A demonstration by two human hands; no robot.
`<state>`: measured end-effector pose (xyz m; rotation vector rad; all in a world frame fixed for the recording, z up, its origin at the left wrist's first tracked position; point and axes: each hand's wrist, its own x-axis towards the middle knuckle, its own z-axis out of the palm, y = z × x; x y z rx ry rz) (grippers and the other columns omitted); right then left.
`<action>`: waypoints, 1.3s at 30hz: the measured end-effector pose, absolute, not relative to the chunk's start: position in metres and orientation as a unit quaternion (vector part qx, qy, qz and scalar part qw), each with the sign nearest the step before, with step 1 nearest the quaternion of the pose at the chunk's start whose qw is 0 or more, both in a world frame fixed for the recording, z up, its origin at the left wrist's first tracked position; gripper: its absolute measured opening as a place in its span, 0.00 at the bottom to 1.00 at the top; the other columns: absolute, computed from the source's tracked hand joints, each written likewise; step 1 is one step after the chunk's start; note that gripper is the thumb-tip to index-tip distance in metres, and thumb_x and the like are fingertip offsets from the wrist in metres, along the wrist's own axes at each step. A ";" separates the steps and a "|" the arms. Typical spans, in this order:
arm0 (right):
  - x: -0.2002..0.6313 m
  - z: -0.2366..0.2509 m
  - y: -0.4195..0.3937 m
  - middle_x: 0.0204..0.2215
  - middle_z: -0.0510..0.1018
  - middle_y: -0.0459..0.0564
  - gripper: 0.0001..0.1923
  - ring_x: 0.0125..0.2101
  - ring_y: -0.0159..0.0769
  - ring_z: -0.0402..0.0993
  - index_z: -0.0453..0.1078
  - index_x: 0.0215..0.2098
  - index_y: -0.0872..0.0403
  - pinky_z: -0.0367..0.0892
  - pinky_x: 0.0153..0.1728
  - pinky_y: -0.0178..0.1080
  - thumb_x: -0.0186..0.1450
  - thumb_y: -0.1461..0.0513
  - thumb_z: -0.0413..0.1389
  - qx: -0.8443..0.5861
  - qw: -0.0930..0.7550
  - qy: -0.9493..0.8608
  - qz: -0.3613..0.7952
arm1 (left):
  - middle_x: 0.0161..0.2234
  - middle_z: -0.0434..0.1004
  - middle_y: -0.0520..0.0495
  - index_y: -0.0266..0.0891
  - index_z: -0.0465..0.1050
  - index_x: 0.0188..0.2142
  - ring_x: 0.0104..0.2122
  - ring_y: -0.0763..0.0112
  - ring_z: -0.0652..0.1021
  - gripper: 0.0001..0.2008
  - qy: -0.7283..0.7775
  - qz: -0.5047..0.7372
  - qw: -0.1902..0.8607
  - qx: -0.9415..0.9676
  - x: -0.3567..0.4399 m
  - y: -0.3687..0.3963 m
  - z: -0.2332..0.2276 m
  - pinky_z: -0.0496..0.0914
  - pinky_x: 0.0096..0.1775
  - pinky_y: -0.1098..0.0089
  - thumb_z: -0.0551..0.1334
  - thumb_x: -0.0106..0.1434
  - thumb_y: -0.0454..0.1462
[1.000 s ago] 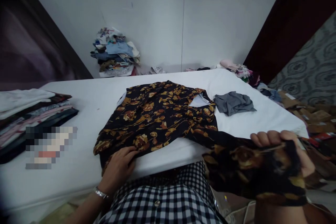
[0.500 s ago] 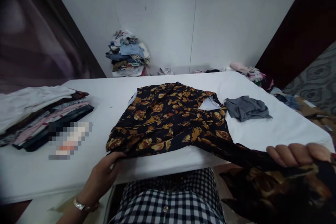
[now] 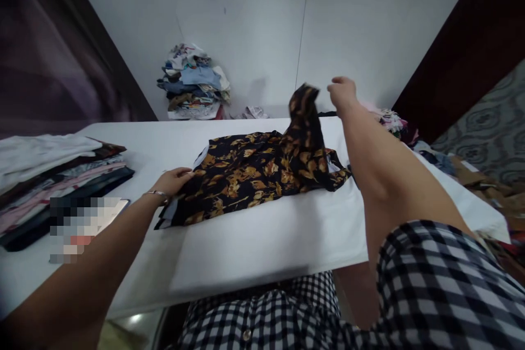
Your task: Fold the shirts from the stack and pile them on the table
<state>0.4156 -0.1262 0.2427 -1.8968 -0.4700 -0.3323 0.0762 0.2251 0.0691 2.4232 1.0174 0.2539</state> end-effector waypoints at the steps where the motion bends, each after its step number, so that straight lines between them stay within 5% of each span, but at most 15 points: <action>1: 0.418 0.238 -0.122 0.43 0.74 0.55 0.17 0.44 0.39 0.72 0.66 0.52 0.65 0.67 0.45 0.48 0.67 0.64 0.53 -0.803 0.548 -0.204 -0.115 | 0.41 0.80 0.44 0.38 0.76 0.43 0.39 0.62 0.78 0.21 0.383 0.107 0.237 0.886 0.074 0.229 0.066 0.70 0.42 0.68 0.57 0.56 0.47; 5: 0.396 0.182 -0.155 0.38 0.78 0.54 0.17 0.41 0.41 0.74 0.73 0.44 0.60 0.65 0.48 0.50 0.60 0.58 0.60 -0.833 0.476 -0.279 0.036 | 0.43 0.78 0.41 0.35 0.74 0.45 0.39 0.60 0.78 0.25 0.412 0.132 0.188 0.882 0.035 0.218 0.055 0.70 0.42 0.63 0.54 0.59 0.51; 8: 0.363 0.116 -0.211 0.46 0.77 0.54 0.22 0.46 0.47 0.73 0.74 0.46 0.52 0.66 0.49 0.49 0.58 0.50 0.61 -0.879 0.372 -0.284 0.088 | 0.38 0.77 0.42 0.38 0.73 0.41 0.35 0.59 0.77 0.26 0.433 0.099 0.174 0.879 -0.003 0.194 0.046 0.71 0.38 0.61 0.52 0.59 0.56; 12: 0.339 0.041 -0.270 0.52 0.73 0.57 0.36 0.50 0.53 0.70 0.69 0.54 0.53 0.67 0.48 0.48 0.51 0.47 0.63 -0.922 0.276 -0.270 0.026 | 0.40 0.76 0.42 0.39 0.73 0.38 0.38 0.56 0.76 0.28 0.436 0.071 0.144 0.886 -0.028 0.166 0.030 0.71 0.39 0.60 0.53 0.57 0.60; 15: 0.342 0.013 -0.284 0.46 0.77 0.56 0.26 0.45 0.50 0.72 0.72 0.48 0.53 0.67 0.45 0.48 0.54 0.49 0.58 -0.929 0.278 -0.245 -0.010 | 0.40 0.75 0.39 0.37 0.73 0.39 0.41 0.52 0.75 0.26 0.433 0.081 0.110 0.891 -0.026 0.156 0.020 0.70 0.42 0.59 0.55 0.56 0.57; 19: 0.353 0.007 -0.279 0.35 0.79 0.53 0.15 0.38 0.45 0.73 0.73 0.32 0.53 0.66 0.44 0.45 0.56 0.51 0.53 -0.899 0.368 -0.237 -0.026 | 0.37 0.75 0.37 0.37 0.72 0.33 0.41 0.54 0.74 0.18 0.397 0.127 0.093 0.904 -0.014 0.152 0.015 0.68 0.44 0.60 0.53 0.58 0.48; 25: 0.367 0.022 -0.285 0.20 0.70 0.45 0.15 0.24 0.37 0.67 0.66 0.26 0.51 0.66 0.27 0.39 0.53 0.48 0.54 -0.819 0.567 -0.079 -0.026 | 0.29 0.76 0.48 0.41 0.70 0.36 0.30 0.64 0.75 0.16 0.467 0.209 0.247 0.823 -0.009 0.148 0.029 0.68 0.33 0.68 0.52 0.58 0.49; 31: 0.367 0.016 -0.322 0.22 0.75 0.49 0.11 0.26 0.41 0.70 0.71 0.24 0.52 0.64 0.28 0.40 0.49 0.53 0.56 -0.902 0.423 -0.080 0.021 | 0.30 0.79 0.48 0.43 0.73 0.39 0.33 0.60 0.78 0.15 0.448 0.105 0.221 0.860 -0.029 0.146 0.031 0.68 0.34 0.67 0.56 0.55 0.44; 35: 0.356 0.023 -0.331 0.35 0.79 0.55 0.17 0.36 0.48 0.74 0.75 0.35 0.52 0.66 0.36 0.43 0.52 0.51 0.58 -0.930 0.336 -0.131 0.077 | 0.38 0.80 0.45 0.41 0.72 0.48 0.38 0.59 0.79 0.24 0.436 0.047 0.241 0.866 -0.040 0.147 0.044 0.70 0.37 0.66 0.57 0.56 0.50; 39: 0.352 0.041 -0.314 0.39 0.79 0.61 0.25 0.40 0.52 0.74 0.74 0.45 0.54 0.63 0.36 0.44 0.58 0.46 0.55 -0.959 0.225 -0.167 0.053 | 0.38 0.80 0.42 0.41 0.74 0.46 0.39 0.55 0.78 0.28 0.488 0.042 0.174 0.854 -0.025 0.149 0.060 0.69 0.37 0.64 0.49 0.61 0.57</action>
